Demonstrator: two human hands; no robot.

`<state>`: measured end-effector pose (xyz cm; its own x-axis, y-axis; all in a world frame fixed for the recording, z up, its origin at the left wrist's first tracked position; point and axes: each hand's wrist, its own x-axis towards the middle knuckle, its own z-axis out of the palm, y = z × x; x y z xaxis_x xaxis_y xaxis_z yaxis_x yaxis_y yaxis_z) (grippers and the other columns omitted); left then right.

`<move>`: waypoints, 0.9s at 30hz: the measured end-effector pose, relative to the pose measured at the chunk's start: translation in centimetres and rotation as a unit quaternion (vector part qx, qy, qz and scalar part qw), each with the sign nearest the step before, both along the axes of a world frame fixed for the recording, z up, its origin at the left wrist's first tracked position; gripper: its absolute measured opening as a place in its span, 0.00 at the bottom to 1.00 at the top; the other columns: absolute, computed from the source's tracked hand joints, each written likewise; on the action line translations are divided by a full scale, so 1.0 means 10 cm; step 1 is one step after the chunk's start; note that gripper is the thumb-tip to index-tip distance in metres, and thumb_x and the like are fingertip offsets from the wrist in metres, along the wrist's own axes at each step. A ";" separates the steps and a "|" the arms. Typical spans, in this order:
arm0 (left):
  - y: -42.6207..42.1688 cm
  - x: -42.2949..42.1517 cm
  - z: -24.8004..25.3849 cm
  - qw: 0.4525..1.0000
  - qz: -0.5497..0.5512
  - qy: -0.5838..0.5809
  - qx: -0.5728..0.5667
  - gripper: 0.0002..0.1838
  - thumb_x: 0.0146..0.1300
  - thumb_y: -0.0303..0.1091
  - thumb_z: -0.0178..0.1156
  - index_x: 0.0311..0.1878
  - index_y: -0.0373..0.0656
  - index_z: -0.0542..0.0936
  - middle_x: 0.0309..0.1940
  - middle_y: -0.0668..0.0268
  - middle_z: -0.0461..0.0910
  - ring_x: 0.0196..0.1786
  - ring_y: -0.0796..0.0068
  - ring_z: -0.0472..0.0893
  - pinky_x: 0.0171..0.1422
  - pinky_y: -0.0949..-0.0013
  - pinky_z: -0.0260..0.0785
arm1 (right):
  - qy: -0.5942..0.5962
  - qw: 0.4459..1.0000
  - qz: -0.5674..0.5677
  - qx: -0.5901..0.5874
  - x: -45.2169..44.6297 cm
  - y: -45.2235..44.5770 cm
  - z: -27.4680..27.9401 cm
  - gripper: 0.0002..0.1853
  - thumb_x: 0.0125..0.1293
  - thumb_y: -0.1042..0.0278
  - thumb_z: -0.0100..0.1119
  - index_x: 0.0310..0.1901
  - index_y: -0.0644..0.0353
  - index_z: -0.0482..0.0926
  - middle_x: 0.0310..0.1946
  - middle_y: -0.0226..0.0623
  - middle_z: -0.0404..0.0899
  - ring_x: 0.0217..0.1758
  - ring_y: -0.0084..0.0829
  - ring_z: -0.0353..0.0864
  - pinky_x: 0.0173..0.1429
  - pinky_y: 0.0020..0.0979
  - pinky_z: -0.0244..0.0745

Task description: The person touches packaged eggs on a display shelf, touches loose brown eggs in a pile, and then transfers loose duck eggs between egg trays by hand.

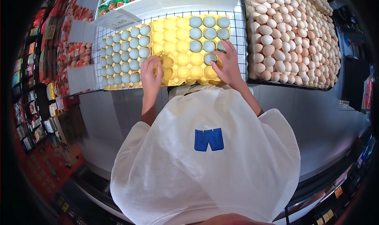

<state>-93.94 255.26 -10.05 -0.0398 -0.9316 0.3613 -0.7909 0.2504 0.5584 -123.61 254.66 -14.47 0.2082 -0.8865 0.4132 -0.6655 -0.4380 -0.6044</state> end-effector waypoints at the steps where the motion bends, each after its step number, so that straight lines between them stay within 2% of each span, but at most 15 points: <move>1: 0.06 0.12 0.02 1.000 0.003 0.001 0.001 0.09 0.61 0.23 0.61 0.45 0.37 0.82 0.48 0.57 0.80 0.52 0.55 0.77 0.59 0.58 0.70 | 0.001 1.000 0.003 0.001 0.03 0.00 0.02 0.20 0.57 0.64 0.69 0.51 0.57 0.77 0.67 0.50 0.61 0.73 0.58 0.56 0.72 0.53 0.58; 4: 0.22 0.41 0.04 0.997 0.039 -0.059 0.012 0.12 0.57 0.24 0.64 0.46 0.37 0.82 0.48 0.58 0.80 0.52 0.55 0.77 0.57 0.57 0.69 | -0.019 1.000 -0.020 -0.012 0.13 0.02 0.11 0.19 0.55 0.71 0.70 0.49 0.57 0.77 0.67 0.51 0.63 0.72 0.59 0.59 0.71 0.53 0.60; 7: 0.32 0.62 -0.08 0.988 0.009 -0.127 0.085 0.15 0.55 0.25 0.66 0.48 0.38 0.81 0.49 0.58 0.80 0.53 0.54 0.76 0.58 0.56 0.69 | -0.037 0.999 -0.035 -0.012 0.25 0.00 0.07 0.18 0.55 0.70 0.69 0.48 0.57 0.78 0.66 0.52 0.64 0.71 0.59 0.60 0.71 0.53 0.60; 10: 0.35 0.61 -0.10 0.988 0.002 -0.144 0.063 0.16 0.54 0.25 0.67 0.48 0.39 0.81 0.50 0.58 0.79 0.54 0.53 0.76 0.58 0.55 0.69 | -0.036 0.998 -0.045 -0.013 0.29 -0.01 0.11 0.17 0.56 0.69 0.69 0.48 0.58 0.78 0.65 0.52 0.64 0.71 0.58 0.60 0.72 0.53 0.59; 17: 0.31 0.68 -0.07 0.990 -0.002 -0.112 0.088 0.17 0.54 0.24 0.66 0.49 0.39 0.81 0.50 0.58 0.78 0.53 0.53 0.76 0.57 0.55 0.70 | -0.039 0.995 -0.092 -0.023 0.19 -0.09 0.20 0.16 0.58 0.71 0.68 0.48 0.59 0.79 0.65 0.50 0.65 0.70 0.55 0.62 0.72 0.50 0.60; 22: 0.29 0.61 -0.11 0.987 0.030 -0.112 0.109 0.17 0.53 0.23 0.66 0.48 0.39 0.81 0.46 0.56 0.77 0.51 0.51 0.76 0.55 0.55 0.71 | -0.041 0.991 -0.120 -0.038 0.07 -0.16 0.29 0.16 0.58 0.71 0.68 0.49 0.59 0.78 0.63 0.50 0.67 0.68 0.53 0.64 0.70 0.48 0.62; 27: 0.28 0.60 -0.12 0.985 0.037 -0.118 0.120 0.17 0.53 0.22 0.67 0.48 0.38 0.80 0.47 0.54 0.78 0.52 0.50 0.76 0.56 0.56 0.70 | -0.056 0.990 -0.128 -0.024 0.00 -0.03 0.18 0.16 0.59 0.71 0.67 0.49 0.59 0.78 0.63 0.51 0.68 0.67 0.52 0.66 0.69 0.47 0.63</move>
<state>-87.92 258.05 -11.29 -0.0251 -0.9926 0.1190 -0.9172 0.0702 0.3922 -123.62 254.41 -12.64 -0.0703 -0.8831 0.4639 -0.6878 -0.2939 -0.6637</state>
